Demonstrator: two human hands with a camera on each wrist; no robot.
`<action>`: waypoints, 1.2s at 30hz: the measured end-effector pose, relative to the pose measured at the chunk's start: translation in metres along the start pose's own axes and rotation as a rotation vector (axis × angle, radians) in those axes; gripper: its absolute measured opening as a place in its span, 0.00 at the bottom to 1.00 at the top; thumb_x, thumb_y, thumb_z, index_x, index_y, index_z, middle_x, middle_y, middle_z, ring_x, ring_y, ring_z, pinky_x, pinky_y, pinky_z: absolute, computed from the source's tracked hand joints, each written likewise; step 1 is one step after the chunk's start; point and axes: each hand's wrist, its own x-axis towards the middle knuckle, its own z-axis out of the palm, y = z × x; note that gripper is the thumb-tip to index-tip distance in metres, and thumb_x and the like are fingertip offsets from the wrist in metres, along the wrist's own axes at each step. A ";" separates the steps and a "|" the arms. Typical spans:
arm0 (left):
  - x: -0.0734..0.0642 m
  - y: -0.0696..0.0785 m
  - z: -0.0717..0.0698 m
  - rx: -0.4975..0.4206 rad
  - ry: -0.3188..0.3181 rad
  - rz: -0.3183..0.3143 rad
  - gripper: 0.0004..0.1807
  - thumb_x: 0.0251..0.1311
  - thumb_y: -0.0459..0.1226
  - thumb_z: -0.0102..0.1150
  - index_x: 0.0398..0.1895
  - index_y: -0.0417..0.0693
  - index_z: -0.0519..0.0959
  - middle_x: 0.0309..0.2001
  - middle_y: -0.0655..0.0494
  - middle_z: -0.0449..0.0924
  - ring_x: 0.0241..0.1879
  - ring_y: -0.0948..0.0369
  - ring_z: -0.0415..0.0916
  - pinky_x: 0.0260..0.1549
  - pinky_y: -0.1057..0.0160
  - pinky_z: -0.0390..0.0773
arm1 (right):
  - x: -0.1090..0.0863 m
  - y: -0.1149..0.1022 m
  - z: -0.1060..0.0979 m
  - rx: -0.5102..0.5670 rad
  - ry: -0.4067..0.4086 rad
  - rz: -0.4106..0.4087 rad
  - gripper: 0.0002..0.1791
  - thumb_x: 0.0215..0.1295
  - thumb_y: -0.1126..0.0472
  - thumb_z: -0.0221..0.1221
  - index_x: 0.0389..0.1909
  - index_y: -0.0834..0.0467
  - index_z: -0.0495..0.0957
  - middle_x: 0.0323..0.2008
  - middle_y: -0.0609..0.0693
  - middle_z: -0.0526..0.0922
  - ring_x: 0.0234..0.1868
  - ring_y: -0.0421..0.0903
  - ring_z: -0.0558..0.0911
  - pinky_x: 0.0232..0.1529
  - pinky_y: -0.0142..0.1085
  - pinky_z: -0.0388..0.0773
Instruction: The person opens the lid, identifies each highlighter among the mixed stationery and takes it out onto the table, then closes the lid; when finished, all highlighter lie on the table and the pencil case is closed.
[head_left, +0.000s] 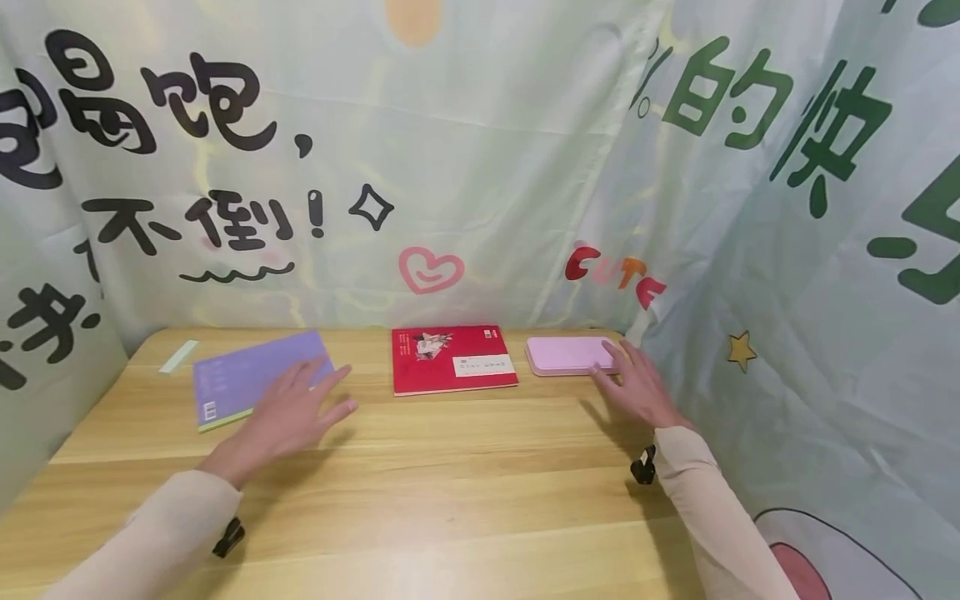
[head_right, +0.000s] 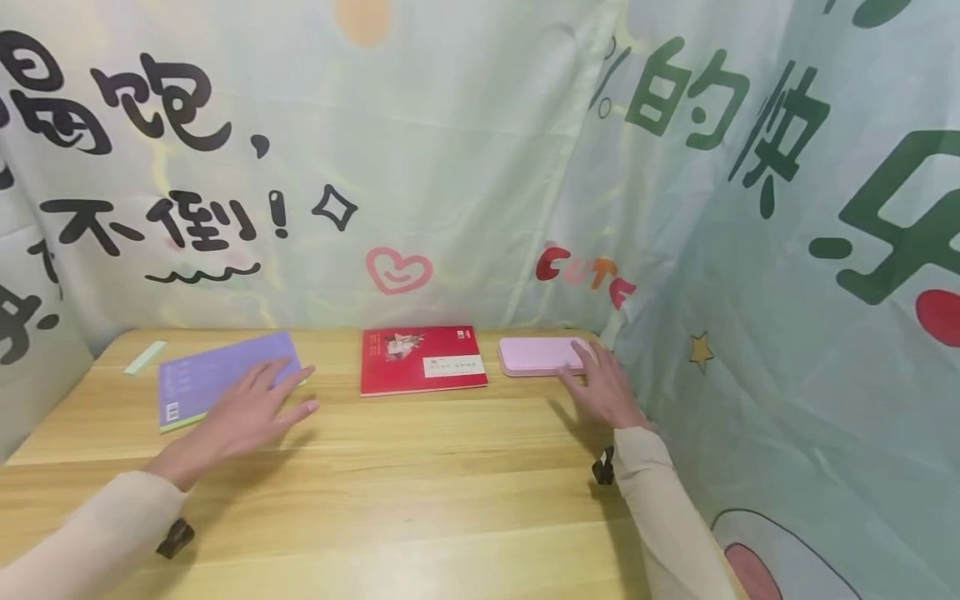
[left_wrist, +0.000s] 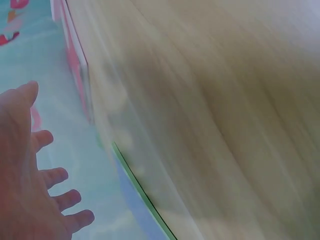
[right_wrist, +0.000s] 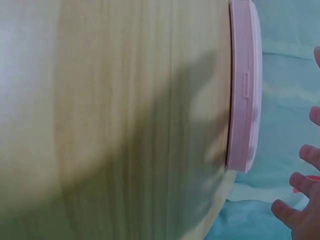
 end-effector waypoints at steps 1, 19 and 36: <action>0.003 0.005 0.002 -0.006 -0.005 0.004 0.43 0.79 0.68 0.45 0.87 0.56 0.61 0.87 0.35 0.49 0.83 0.29 0.49 0.78 0.22 0.50 | 0.002 0.002 0.001 0.006 0.000 0.003 0.42 0.83 0.40 0.54 0.87 0.56 0.56 0.86 0.71 0.48 0.84 0.77 0.51 0.79 0.77 0.48; 0.040 0.073 0.022 -0.062 -0.042 0.096 0.45 0.75 0.65 0.57 0.88 0.60 0.60 0.88 0.40 0.51 0.82 0.33 0.55 0.72 0.23 0.66 | 0.043 0.014 0.019 0.005 0.011 0.059 0.41 0.82 0.36 0.53 0.84 0.55 0.59 0.85 0.71 0.48 0.84 0.75 0.47 0.77 0.79 0.50; 0.060 0.129 0.040 -0.108 -0.092 0.175 0.44 0.73 0.61 0.61 0.87 0.60 0.61 0.88 0.44 0.52 0.84 0.37 0.54 0.75 0.28 0.68 | 0.058 0.034 0.033 0.058 -0.207 0.150 0.46 0.83 0.34 0.49 0.88 0.58 0.51 0.86 0.73 0.38 0.85 0.77 0.39 0.80 0.78 0.37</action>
